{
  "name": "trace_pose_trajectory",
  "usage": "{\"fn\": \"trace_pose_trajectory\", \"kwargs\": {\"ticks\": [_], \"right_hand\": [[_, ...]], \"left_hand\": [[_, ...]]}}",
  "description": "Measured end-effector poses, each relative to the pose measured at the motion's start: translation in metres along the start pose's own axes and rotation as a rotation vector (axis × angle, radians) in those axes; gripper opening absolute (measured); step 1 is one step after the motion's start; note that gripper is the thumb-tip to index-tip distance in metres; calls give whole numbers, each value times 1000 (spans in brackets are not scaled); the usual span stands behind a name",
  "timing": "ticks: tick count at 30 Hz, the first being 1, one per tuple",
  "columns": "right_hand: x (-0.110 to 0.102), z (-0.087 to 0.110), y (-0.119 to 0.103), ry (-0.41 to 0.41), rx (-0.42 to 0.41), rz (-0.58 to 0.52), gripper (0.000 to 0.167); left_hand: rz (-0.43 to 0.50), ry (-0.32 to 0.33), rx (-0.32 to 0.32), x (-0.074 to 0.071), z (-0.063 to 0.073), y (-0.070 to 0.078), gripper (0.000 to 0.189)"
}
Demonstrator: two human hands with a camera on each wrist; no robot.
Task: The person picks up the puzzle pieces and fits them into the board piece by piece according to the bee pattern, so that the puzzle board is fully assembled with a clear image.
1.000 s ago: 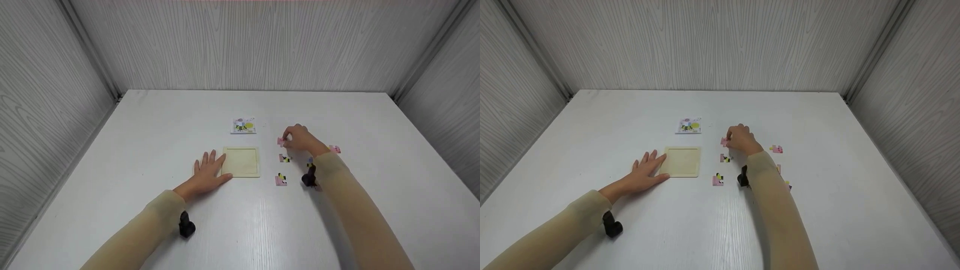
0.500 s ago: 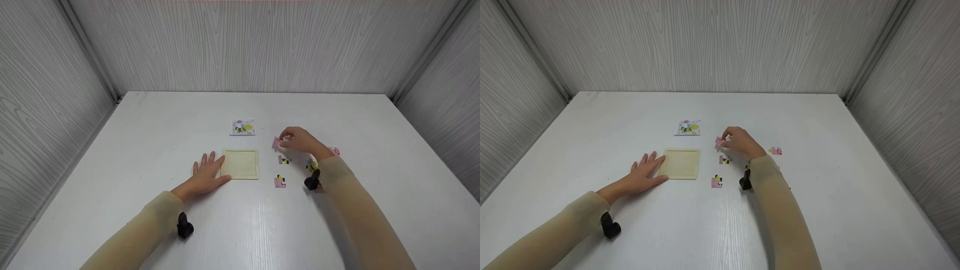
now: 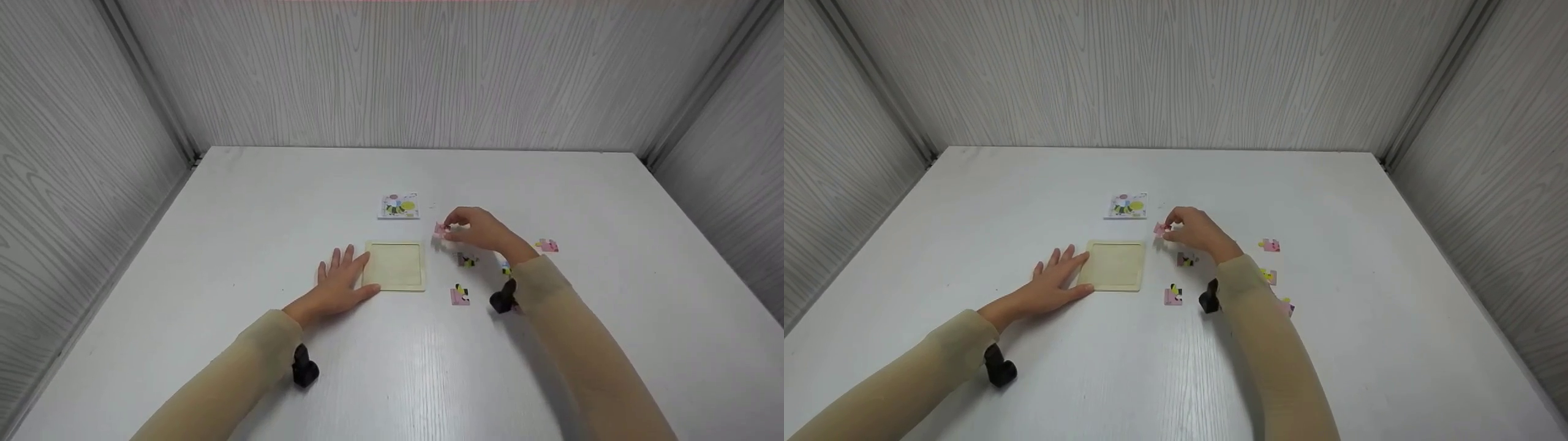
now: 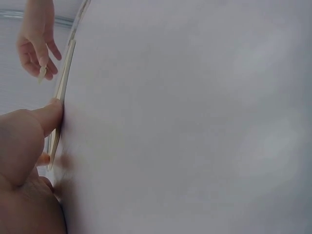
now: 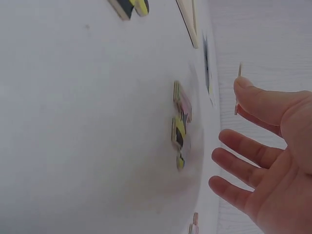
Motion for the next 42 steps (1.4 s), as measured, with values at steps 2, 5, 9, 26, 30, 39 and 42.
{"fn": "trace_pose_trajectory", "kwargs": {"ticks": [2,5,9,26,30,39,42], "right_hand": [[1,0,-5,2,-14,2,30],[4,-1,-15,-6,-55,20,29],[11,-3,-29,-33,-86,46,28],[38,-15,-69,-84,-86,79,25],[45,-18,-74,-85,-81,87,25],[57,-22,-93,-82,-184,152,20],[60,-24,-95,-86,-178,165,20]], "left_hand": [[7,-2,-2,0,0,0,75],[18,-8,-3,0,-1,0,76],[28,-8,-1,0,-1,0,77],[12,-14,-17,0,-1,0,78],[9,-19,-15,1,-2,0,77],[25,10,-15,0,0,0,77],[20,12,-17,-1,0,1,78]]}}
Point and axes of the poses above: each hand's wrist, its own z-axis away from the middle knuckle, its own x-axis out of the palm, y = z × x, the point moved 6 cm from there along -z, towards the middle knuckle, and after that the axes turned 7 degrees about z, right-handed, at the moved point
